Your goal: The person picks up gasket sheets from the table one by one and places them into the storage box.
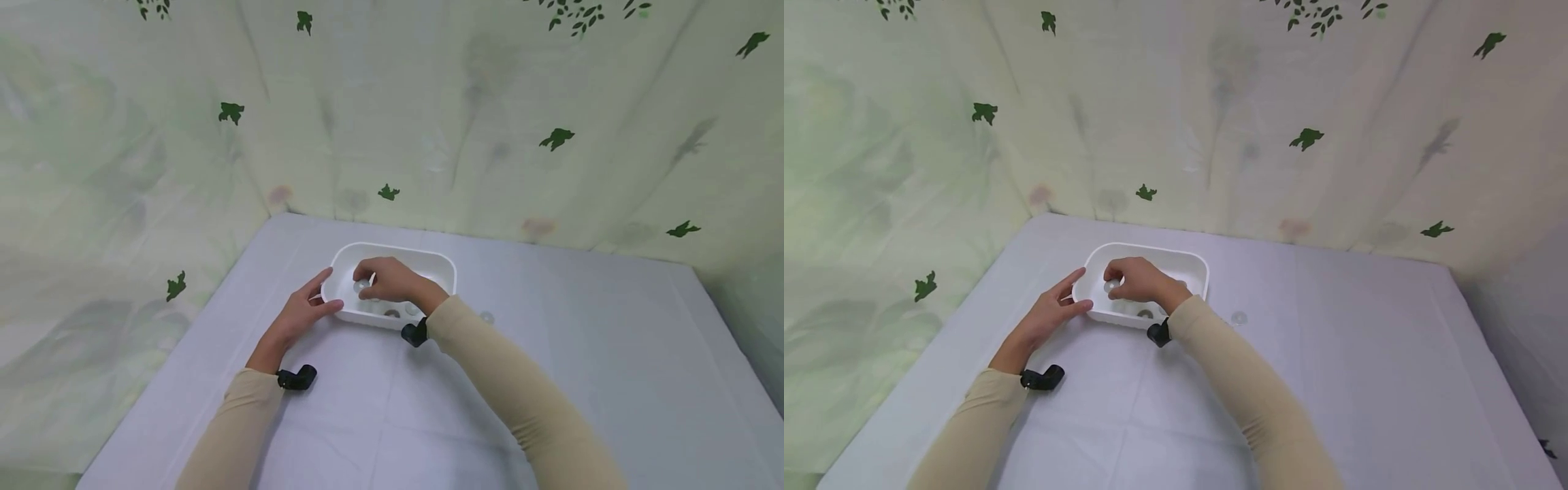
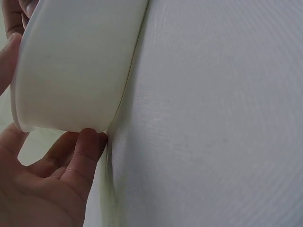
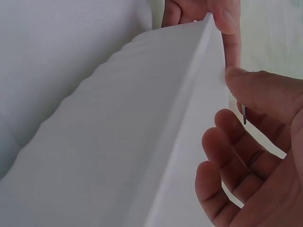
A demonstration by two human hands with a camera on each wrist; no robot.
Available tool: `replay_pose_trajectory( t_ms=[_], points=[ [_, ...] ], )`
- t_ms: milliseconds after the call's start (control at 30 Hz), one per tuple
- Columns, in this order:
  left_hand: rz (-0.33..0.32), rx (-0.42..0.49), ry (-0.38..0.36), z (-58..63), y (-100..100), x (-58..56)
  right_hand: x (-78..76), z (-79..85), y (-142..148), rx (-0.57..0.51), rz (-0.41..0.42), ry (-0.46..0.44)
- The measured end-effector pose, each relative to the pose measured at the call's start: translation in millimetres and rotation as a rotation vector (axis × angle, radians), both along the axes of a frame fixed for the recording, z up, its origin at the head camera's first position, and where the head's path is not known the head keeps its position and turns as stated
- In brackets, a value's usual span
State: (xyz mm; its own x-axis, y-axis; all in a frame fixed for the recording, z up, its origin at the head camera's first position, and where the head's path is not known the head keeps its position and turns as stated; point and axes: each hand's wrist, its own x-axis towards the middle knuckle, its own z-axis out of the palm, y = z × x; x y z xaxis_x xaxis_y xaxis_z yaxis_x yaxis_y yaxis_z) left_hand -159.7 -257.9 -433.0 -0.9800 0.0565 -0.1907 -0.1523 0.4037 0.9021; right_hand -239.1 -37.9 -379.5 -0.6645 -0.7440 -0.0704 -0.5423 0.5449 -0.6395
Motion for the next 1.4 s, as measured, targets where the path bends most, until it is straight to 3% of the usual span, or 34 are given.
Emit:
replay_pose_trajectory(
  t_ms=[500, 700, 1067, 1400],
  points=[
    [-0.008, 0.022, -0.003, -8.9, 5.4, -5.5, 3.2, -12.8, -5.4, 0.039, -0.018, -0.006],
    [-0.006, 0.007, -0.008, -8.4, 4.6, -3.6, 5.3, -13.9, -3.1, 0.056, -0.026, -0.052],
    [0.002, 0.011, -0.007, -7.5, -1.0, -0.4, 4.2, -14.0, -1.3, 0.062, -0.015, -0.041],
    [-0.003, 0.018, 0.011, -5.2, -2.7, -4.5, 2.3, -10.4, -2.6, 0.088, -0.01, -0.061]
  ],
)
